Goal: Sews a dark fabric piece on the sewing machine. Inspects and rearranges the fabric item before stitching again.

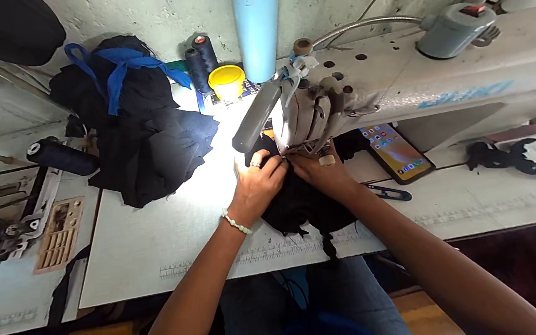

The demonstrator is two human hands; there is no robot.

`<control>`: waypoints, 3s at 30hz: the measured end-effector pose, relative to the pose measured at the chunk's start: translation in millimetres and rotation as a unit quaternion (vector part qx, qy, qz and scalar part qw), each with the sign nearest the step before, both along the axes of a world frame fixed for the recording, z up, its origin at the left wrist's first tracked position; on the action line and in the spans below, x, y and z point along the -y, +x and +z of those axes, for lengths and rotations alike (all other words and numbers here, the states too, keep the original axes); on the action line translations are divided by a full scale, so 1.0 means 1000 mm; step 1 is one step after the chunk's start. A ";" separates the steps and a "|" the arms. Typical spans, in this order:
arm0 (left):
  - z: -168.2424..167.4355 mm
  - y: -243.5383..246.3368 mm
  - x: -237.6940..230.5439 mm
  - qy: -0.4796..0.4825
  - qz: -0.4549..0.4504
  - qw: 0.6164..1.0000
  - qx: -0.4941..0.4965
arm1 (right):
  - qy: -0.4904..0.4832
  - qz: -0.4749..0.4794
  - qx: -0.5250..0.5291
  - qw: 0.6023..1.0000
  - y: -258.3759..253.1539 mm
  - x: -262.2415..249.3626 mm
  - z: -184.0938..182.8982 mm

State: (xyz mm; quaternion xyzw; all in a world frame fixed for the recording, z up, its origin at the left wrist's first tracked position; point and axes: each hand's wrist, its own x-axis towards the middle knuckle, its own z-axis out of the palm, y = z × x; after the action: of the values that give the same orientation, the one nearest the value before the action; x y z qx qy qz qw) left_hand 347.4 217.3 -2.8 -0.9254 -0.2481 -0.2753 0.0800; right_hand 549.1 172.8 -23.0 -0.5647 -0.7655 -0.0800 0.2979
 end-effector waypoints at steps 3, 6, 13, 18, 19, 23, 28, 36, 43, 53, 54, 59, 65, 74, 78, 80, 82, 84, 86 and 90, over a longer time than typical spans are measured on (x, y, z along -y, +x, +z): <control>-0.005 -0.001 0.007 0.014 -0.010 1.000 0.011 | -0.001 0.000 0.001 1.000 0.000 0.001 0.002; -0.005 0.000 0.010 0.018 -0.003 1.000 0.007 | -0.009 0.002 0.005 1.000 0.001 0.002 0.004; 0.000 -0.003 0.022 -0.025 0.034 0.999 -0.025 | -0.051 -0.010 -0.055 0.997 -0.002 0.003 0.014; -0.001 -0.003 0.024 -0.050 0.037 0.998 -0.028 | -0.097 -0.053 -0.171 0.979 -0.011 0.010 0.023; -0.002 -0.004 0.024 -0.053 0.037 0.998 -0.027 | -0.116 -0.066 -0.178 0.975 -0.014 0.010 0.025; -0.003 -0.004 0.024 -0.058 0.032 0.998 -0.021 | -0.179 -0.108 -0.200 0.957 -0.020 0.005 0.027; -0.006 -0.003 0.024 -0.061 0.039 0.997 0.006 | -0.219 -0.097 -0.225 0.944 -0.016 -0.001 0.030; -0.006 -0.004 0.024 -0.069 0.036 0.997 0.000 | -0.238 -0.106 -0.253 0.932 -0.013 -0.007 0.024; -0.005 -0.004 0.025 -0.068 0.051 0.996 -0.020 | -0.230 -0.076 -0.239 0.940 -0.006 -0.008 0.022; -0.003 -0.003 0.016 -0.118 -0.011 0.992 0.031 | -0.102 -0.132 -0.124 0.978 -0.050 0.088 0.029; -0.002 -0.003 0.015 -0.134 -0.011 0.990 0.035 | -0.100 -0.138 -0.136 0.976 -0.050 0.090 0.027; 0.006 0.005 0.012 -0.193 0.039 0.978 0.066 | -0.184 -0.145 -0.298 0.925 -0.039 0.078 0.055; 0.010 0.017 0.007 -0.153 0.059 0.985 0.060 | -0.346 -0.088 -0.520 0.776 -0.022 0.044 0.087; 0.008 0.008 -0.003 -0.316 0.058 0.939 0.124 | -0.178 -0.111 -0.113 0.971 -0.022 0.036 0.055; 0.008 0.008 -0.003 -0.341 0.066 0.927 0.138 | -0.170 -0.130 -0.189 0.958 -0.023 0.028 0.050; 0.005 0.009 -0.002 -0.338 0.066 0.928 0.144 | -0.182 -0.147 -0.218 0.947 -0.028 0.027 0.053; 0.003 0.010 -0.001 -0.337 0.064 0.927 0.151 | -0.184 -0.151 -0.231 0.943 -0.032 0.026 0.051; 0.003 0.010 -0.001 -0.338 0.061 0.927 0.151 | -0.196 -0.145 -0.249 0.937 -0.035 0.025 0.047; 0.002 0.009 -0.002 -0.338 0.059 0.926 0.156 | -0.218 -0.129 -0.269 0.929 -0.036 0.024 0.045; 0.000 0.008 -0.002 -0.344 0.061 0.922 0.167 | -0.272 -0.122 -0.247 0.922 -0.039 0.022 0.047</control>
State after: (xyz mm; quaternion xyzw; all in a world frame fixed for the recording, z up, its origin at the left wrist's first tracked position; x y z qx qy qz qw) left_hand 355.9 219.0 -2.3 -0.8196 -0.3933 -0.3183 -0.2689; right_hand 510.4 150.7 23.6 -0.7150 -0.5851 0.2373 0.3003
